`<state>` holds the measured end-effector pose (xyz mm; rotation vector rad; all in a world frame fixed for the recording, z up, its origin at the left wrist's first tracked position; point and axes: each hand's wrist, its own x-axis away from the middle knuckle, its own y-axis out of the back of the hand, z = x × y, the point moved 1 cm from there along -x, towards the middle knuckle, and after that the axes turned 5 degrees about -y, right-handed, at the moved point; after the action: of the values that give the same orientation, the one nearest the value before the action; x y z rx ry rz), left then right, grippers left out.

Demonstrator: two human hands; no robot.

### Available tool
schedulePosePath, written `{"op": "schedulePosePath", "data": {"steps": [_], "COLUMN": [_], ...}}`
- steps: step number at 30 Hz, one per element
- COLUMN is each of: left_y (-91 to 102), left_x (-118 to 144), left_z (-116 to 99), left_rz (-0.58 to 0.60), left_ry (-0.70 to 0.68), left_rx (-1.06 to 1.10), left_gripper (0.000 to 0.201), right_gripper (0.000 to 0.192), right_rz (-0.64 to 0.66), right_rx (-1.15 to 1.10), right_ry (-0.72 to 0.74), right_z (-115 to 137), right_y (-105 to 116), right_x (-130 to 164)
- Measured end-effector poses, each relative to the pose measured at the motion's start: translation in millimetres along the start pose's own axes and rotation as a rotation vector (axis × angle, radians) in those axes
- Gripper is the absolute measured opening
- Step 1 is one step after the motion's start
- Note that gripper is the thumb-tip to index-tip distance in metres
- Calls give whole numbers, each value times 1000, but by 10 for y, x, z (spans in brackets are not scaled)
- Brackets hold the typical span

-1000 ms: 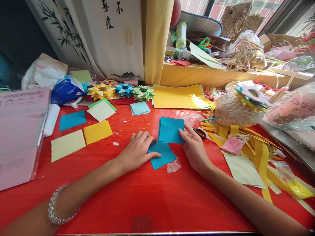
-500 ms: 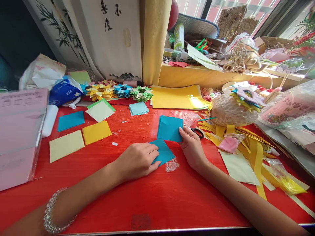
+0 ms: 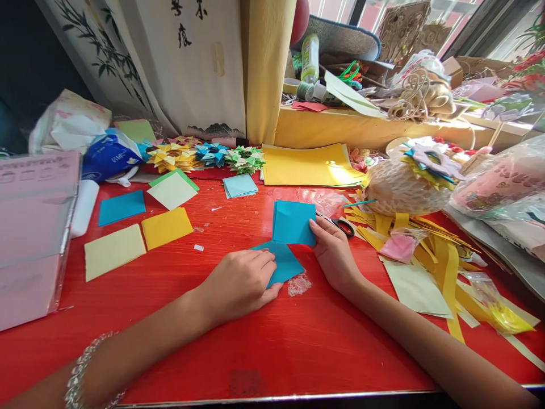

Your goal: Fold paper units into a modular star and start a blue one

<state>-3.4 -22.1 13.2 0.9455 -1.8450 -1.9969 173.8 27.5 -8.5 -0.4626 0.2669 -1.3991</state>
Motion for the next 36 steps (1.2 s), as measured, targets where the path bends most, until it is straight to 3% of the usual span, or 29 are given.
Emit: {"op": "schedulePosePath", "data": {"steps": [9, 20, 28, 36], "left_y": [28, -50, -37, 37], "left_x": [-4, 22, 21, -4], "left_z": [-10, 33, 124, 144], "left_rz": [-13, -36, -80, 17], "left_ry": [5, -110, 90, -12], "left_rx": [15, -39, 126, 133], "left_gripper": [23, 28, 24, 31], "right_gripper": [14, 16, 19, 21], "right_rz": [-4, 18, -6, 16], "right_rx": [34, 12, 40, 67], "right_ry": [12, 3, 11, -13], "right_z": [-9, -4, 1, 6], "right_y": [3, 15, 7, -30], "right_x": [0, 2, -2, 16]}}
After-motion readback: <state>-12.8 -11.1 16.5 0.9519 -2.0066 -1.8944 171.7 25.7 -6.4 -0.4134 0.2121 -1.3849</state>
